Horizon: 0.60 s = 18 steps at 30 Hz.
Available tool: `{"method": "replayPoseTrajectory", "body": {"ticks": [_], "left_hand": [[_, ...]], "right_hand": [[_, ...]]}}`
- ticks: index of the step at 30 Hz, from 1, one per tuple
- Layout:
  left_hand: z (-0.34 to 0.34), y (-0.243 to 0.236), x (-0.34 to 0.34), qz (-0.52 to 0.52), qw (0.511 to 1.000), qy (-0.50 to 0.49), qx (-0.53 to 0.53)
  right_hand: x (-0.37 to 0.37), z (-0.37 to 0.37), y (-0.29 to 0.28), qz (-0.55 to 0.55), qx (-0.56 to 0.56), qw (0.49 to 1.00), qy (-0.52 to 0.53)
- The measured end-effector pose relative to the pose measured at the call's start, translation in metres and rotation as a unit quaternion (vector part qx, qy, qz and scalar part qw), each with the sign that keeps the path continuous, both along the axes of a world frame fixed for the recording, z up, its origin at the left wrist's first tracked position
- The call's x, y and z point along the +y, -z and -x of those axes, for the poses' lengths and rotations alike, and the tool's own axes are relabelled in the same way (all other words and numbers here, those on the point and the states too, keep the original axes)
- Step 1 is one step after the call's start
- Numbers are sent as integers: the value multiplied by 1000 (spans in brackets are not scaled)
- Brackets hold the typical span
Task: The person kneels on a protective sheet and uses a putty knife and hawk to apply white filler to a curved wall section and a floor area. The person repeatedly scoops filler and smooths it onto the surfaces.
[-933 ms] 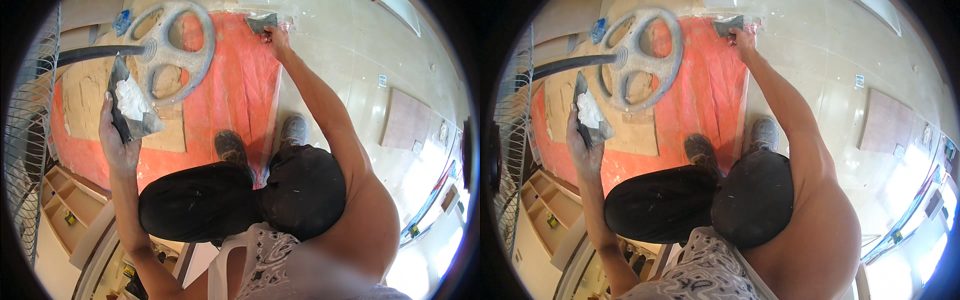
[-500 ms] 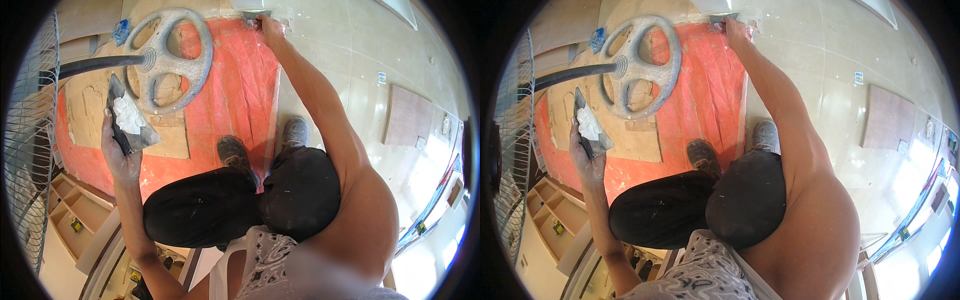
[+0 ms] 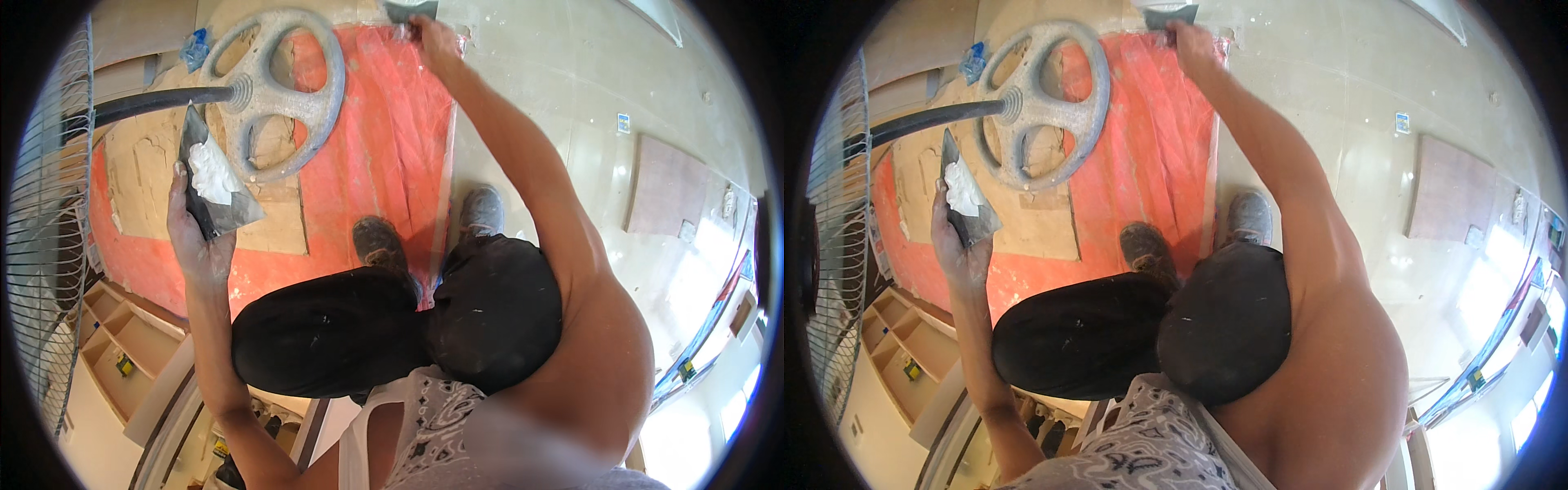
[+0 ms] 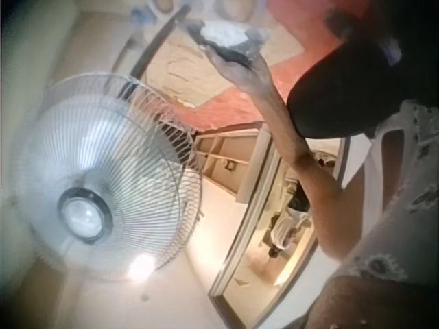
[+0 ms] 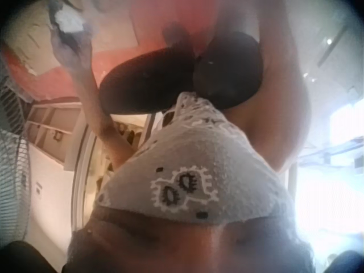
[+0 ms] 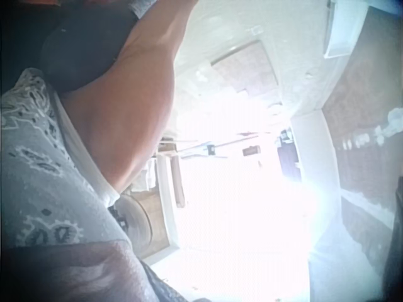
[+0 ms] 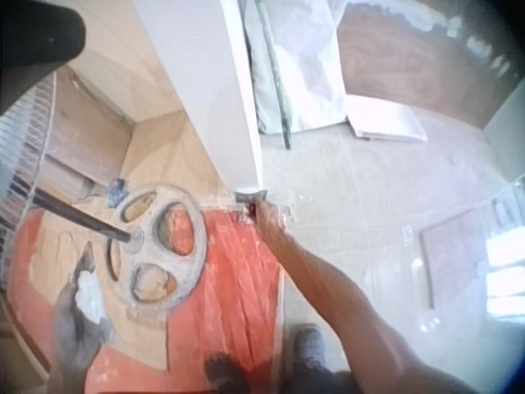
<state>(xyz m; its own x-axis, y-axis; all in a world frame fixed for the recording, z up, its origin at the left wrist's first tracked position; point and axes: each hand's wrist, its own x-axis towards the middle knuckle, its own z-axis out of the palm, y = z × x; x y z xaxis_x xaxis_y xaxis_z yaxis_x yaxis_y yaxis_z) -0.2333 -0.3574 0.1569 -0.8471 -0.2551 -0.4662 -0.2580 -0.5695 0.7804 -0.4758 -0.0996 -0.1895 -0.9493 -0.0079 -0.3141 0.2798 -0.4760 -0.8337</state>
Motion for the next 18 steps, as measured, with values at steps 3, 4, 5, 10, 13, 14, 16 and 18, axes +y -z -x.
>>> {"method": "replayPoseTrajectory", "body": {"ticks": [3, 4, 5, 10, 13, 14, 16, 18], "left_hand": [[0, 1, 2, -27, 999, -1, 30], [7, 5, 7, -44, 998, 18, 49], [6, 5, 7, -52, 996, 26, 66], [16, 34, -7, -92, 994, -2, 52], [24, 48, -15, -78, 991, -105, 29], [30, 44, -5, -63, 991, -118, 21], [28, 41, 8, -25, 994, -88, 53], [25, 34, 14, -32, 996, -59, 57]], "right_hand": [[-14, -60, -34, 33, -128, 991, -7], [-9, -69, -38, -11, -109, 994, -26], [-17, -83, -57, -48, -92, 993, -56], [-52, -118, -157, -163, 247, 949, -108], [-63, -149, -253, -196, 391, 892, -111], [-66, -150, -268, -213, 486, 844, -77], [-74, -152, -281, -234, 654, 719, -4], [-74, -153, -275, -322, 623, 711, -48]]}}
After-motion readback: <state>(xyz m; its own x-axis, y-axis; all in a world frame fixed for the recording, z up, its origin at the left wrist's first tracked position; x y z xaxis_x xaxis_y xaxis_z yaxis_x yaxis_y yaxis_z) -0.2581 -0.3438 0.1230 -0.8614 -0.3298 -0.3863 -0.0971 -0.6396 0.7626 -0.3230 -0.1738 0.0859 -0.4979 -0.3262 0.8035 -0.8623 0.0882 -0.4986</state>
